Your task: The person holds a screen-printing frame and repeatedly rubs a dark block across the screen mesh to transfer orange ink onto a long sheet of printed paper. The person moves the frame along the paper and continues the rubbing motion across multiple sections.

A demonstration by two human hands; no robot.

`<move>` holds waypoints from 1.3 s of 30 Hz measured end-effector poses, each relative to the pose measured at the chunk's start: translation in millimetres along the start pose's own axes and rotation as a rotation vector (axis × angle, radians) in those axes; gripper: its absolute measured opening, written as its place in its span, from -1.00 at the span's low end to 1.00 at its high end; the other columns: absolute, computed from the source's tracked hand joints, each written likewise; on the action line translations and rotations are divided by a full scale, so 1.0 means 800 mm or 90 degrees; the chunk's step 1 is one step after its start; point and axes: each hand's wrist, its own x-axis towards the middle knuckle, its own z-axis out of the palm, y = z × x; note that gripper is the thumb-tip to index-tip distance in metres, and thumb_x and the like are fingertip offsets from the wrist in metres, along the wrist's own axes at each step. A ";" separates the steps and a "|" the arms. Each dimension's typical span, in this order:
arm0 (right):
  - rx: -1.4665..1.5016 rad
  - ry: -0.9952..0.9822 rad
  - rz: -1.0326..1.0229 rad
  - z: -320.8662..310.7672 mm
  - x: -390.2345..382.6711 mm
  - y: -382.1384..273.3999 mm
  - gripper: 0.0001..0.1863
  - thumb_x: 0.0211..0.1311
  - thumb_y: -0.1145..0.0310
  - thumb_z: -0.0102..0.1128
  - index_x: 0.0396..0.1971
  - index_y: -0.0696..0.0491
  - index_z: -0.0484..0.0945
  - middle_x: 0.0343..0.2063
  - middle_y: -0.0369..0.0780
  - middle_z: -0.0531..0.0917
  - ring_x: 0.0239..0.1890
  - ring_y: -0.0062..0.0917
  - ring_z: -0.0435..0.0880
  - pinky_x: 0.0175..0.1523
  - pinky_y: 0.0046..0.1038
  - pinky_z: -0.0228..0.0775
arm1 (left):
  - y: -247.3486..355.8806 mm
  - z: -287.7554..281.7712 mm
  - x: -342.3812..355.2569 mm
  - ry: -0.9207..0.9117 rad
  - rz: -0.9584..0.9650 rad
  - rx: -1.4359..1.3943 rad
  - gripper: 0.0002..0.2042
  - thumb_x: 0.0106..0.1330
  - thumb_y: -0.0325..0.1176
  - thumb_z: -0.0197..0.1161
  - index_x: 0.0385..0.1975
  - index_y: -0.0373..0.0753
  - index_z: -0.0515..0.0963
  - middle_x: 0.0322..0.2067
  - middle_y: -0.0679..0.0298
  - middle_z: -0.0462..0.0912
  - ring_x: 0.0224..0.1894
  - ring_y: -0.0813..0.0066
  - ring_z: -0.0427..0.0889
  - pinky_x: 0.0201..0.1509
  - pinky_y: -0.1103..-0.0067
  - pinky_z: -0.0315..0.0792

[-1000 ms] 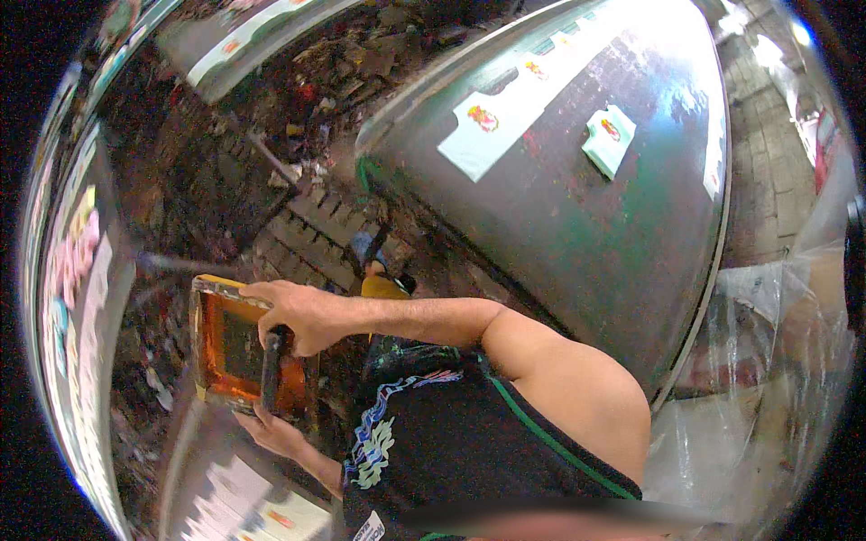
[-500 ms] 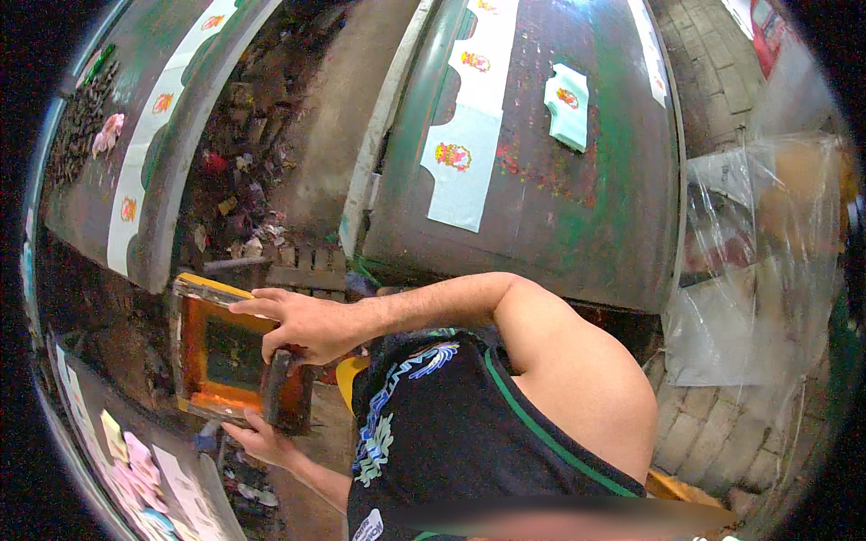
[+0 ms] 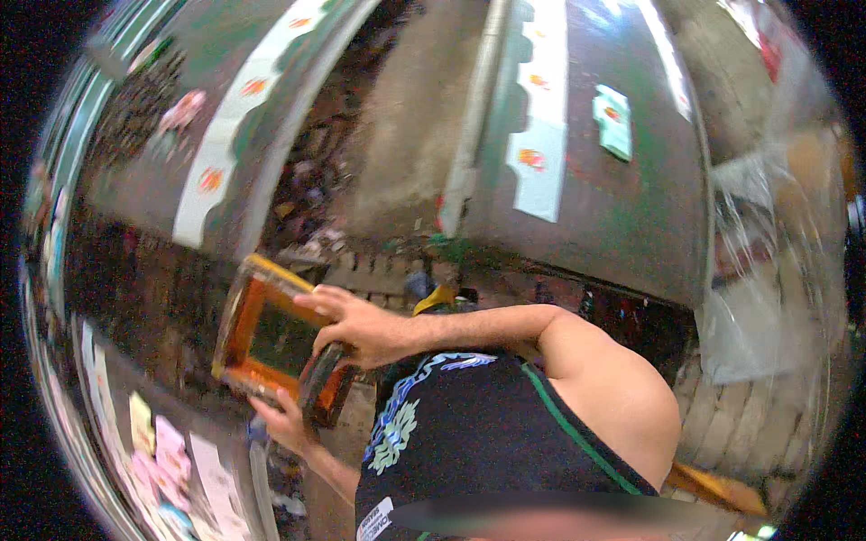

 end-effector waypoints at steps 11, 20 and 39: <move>0.076 -0.190 -0.057 0.175 0.124 -0.028 -0.40 -0.03 0.45 0.78 0.08 -0.18 0.76 0.65 0.01 0.29 0.67 0.09 0.25 0.69 0.04 0.22 | -0.123 -0.097 -0.045 0.129 -0.151 -0.036 -0.19 0.62 0.04 0.30 0.64 -0.44 0.24 -0.58 -0.02 0.65 -0.57 -0.02 0.65 -0.43 0.19 0.42; 0.057 -0.310 -0.019 0.267 0.222 -0.024 -0.50 0.08 0.45 0.79 0.05 -0.09 0.79 0.63 -0.02 0.29 0.68 -0.02 0.28 0.63 -0.06 0.34 | -0.204 -0.116 -0.007 0.098 -0.262 -0.038 -0.17 0.61 0.03 0.30 0.66 -0.41 0.19 -0.44 -0.10 0.76 -0.38 -0.19 0.79 -0.29 0.07 0.58; 0.036 -0.121 0.038 0.272 0.555 0.086 -0.48 0.04 0.50 0.71 0.05 -0.02 0.74 0.62 -0.02 0.38 0.68 0.01 0.29 0.74 0.04 0.12 | -0.201 -0.143 0.442 -0.046 -0.212 0.028 -0.04 0.52 0.11 0.32 0.66 -0.48 0.08 -0.61 -0.09 0.69 -0.53 -0.20 0.75 -0.35 0.00 0.63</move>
